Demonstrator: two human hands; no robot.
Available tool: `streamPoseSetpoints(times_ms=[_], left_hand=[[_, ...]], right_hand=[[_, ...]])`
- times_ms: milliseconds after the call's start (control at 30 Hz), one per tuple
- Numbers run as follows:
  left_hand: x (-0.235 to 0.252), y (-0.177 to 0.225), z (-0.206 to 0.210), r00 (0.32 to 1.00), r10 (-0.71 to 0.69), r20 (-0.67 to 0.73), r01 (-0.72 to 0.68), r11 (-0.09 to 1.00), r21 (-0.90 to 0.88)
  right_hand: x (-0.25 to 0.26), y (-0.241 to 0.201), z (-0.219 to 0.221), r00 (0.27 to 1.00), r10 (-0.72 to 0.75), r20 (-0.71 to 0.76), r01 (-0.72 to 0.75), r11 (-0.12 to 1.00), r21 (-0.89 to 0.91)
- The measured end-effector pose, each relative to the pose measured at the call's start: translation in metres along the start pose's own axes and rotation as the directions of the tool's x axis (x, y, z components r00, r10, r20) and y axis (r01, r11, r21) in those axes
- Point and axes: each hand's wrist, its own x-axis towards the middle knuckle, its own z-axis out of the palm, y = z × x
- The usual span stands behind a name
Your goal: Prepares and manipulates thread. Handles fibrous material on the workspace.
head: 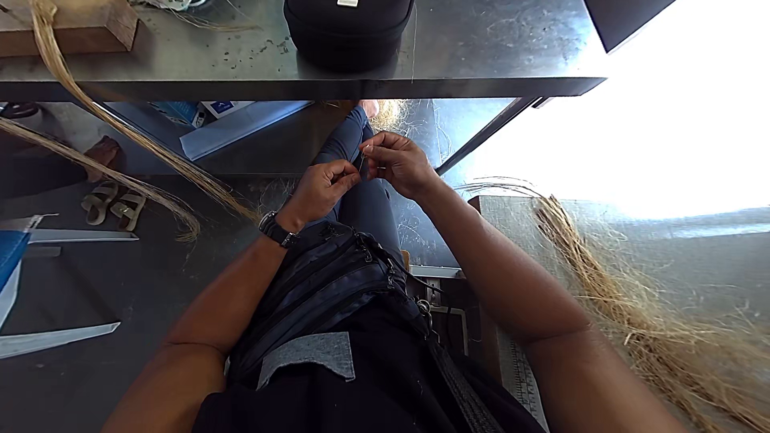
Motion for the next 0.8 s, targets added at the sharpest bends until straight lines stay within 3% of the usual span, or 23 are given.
streamPoseSetpoints(times_ms=[333,567,800], left_hand=[[-0.004,0.004,-0.001,0.978,0.189,0.089,-0.193,0.98,0.038],[-0.014,0.008,0.008,0.978,0.183,0.103,-0.188,0.981,0.042],[-0.016,0.0,0.009,0.992,0.095,0.085,-0.101,0.992,0.072]], right_hand=[[-0.001,0.001,0.009,0.995,-0.068,-0.072,0.054,0.983,-0.176],[-0.001,0.002,0.01,0.986,-0.019,-0.167,-0.013,0.982,-0.189],[-0.001,0.0,0.005,0.981,-0.059,-0.183,0.01,0.965,-0.262]])
